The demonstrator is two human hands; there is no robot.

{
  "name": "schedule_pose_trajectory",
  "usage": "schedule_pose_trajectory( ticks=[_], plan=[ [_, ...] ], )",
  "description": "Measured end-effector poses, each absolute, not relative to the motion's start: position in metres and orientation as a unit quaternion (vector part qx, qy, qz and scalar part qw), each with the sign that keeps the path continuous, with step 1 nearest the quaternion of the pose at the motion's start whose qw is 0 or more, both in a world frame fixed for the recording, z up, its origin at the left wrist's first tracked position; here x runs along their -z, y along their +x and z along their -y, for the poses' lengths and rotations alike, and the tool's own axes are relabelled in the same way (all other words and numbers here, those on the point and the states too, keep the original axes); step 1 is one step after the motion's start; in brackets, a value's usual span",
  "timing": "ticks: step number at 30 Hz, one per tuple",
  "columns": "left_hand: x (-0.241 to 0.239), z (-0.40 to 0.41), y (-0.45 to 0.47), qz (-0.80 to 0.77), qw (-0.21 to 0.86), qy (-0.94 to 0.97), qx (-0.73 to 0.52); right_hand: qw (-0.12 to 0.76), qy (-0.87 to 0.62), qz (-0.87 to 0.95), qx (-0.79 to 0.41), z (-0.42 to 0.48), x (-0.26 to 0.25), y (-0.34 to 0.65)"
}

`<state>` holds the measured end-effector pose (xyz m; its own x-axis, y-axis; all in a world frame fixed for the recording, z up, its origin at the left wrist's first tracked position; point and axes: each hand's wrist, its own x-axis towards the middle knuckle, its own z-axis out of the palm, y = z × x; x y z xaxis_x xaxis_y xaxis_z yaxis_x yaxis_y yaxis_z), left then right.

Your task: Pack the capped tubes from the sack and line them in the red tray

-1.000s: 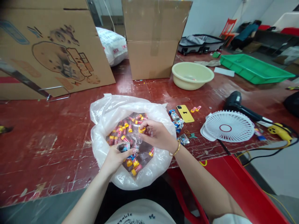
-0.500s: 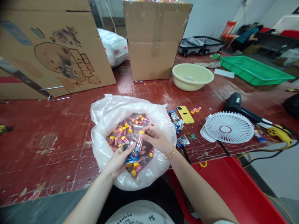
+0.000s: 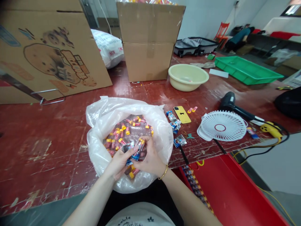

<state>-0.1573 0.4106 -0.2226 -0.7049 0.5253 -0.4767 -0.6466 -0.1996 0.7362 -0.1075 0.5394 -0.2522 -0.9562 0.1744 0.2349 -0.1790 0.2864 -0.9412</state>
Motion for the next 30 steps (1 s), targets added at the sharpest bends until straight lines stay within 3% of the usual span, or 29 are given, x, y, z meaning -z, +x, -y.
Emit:
schedule_pose_trajectory(
  ticks=[7, 14, 18, 21, 24, 30],
  plan=[
    [0.226, -0.414, -0.155, -0.502, 0.384, -0.046, -0.773, 0.178, 0.015, 0.768, -0.614, -0.541, 0.259, -0.103],
    [0.222, -0.421, -0.151, -0.527, 0.402, -0.088, -0.743, 0.116, -0.055, 0.659, -0.741, -0.562, 0.245, -0.102],
    [0.215, -0.42, -0.152, -0.478, 0.445, -0.117, -0.748, 0.292, -0.196, 0.61, -0.709, -0.606, 0.246, -0.063],
    [0.217, -0.41, -0.163, -0.487, 0.421, -0.116, -0.756, 0.4, -0.322, 0.635, -0.577, -0.646, 0.273, 0.008],
    [0.222, -0.4, -0.174, -0.555, 0.367, -0.108, -0.739, 0.336, -0.45, 0.677, -0.476, -0.674, 0.326, 0.081],
    [0.224, -0.406, -0.171, -0.607, 0.32, -0.078, -0.724, 0.254, -0.51, 0.675, -0.469, -0.697, 0.429, 0.105]
  ],
)
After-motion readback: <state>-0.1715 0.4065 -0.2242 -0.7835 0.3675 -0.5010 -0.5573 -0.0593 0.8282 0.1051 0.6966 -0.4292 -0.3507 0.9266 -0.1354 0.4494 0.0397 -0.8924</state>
